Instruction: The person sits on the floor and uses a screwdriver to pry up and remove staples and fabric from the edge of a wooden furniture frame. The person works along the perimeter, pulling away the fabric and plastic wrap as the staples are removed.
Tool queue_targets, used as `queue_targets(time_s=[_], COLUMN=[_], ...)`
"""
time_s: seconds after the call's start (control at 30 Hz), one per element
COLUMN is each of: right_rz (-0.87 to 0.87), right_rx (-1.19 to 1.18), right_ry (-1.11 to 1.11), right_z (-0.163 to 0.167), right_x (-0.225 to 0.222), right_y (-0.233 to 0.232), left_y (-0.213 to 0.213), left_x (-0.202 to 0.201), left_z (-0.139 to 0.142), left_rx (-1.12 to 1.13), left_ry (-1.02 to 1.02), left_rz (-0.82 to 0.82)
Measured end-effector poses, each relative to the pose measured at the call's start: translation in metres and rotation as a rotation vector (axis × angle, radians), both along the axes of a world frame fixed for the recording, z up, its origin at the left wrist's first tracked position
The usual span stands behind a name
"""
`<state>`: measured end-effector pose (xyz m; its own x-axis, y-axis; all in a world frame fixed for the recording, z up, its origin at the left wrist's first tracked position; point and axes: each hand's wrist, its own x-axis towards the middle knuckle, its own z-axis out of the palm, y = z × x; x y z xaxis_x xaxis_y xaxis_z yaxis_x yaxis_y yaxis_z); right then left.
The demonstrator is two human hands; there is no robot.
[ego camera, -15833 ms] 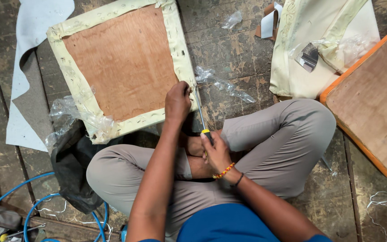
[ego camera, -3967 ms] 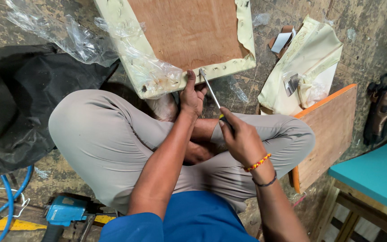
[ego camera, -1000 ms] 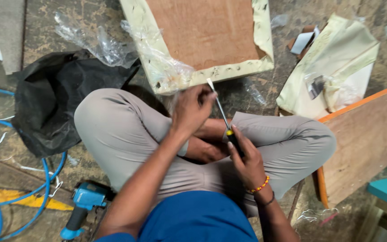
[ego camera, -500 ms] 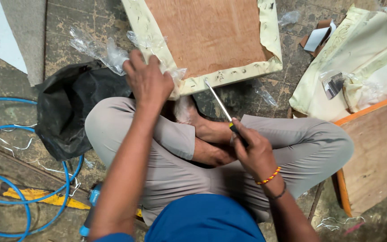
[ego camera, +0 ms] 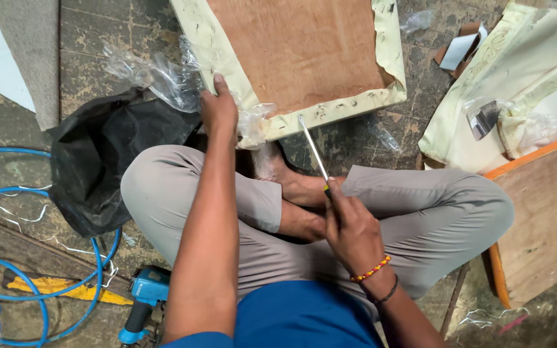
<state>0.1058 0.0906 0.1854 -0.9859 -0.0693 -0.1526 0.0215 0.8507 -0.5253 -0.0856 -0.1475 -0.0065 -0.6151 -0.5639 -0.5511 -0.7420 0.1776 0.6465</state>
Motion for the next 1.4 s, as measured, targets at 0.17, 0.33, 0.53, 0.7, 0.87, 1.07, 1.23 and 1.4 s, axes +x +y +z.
queue_targets(time_s=[0.17,0.33,0.53,0.7,0.87,1.07,1.23,1.4], right_rz=[-0.036,-0.104,-0.635,-0.81,-0.491,-0.031,0.004,-0.014], right_rx=[0.03,-0.209,-1.015,-1.653,-1.023,-0.128,-0.086,-0.015], right_ry=[0.02,0.171,-0.453,-0.678,-0.386,0.103,0.015,-0.084], right_z=[-0.022,-0.069,-0.087,-0.076,-0.069,-0.034,-0.011,-0.005], right_x=[0.015,0.026,0.023,0.016,0.018,0.01,-0.015,-0.024], right_y=[-0.008,-0.03,-0.033,0.007,0.012,-0.004,-0.009,-0.009], left_y=[0.016,0.02,0.018,0.017,0.02,0.024,0.026,0.028], left_x=[0.014,0.016,0.018,0.019,0.021,0.023,0.024,0.026], left_z=[0.002,0.0,-0.005,-0.009,-0.006,0.008,0.015,0.012], left_rx=[-0.256,-0.375,-0.359,-0.326,-0.264,-0.275,-0.264,-0.305], left_ry=[0.072,0.156,0.116,0.145,0.084,0.08,0.101,0.152], left_rz=[-0.155,-0.145,-0.079,-0.026,0.02,0.003,0.001,-0.012])
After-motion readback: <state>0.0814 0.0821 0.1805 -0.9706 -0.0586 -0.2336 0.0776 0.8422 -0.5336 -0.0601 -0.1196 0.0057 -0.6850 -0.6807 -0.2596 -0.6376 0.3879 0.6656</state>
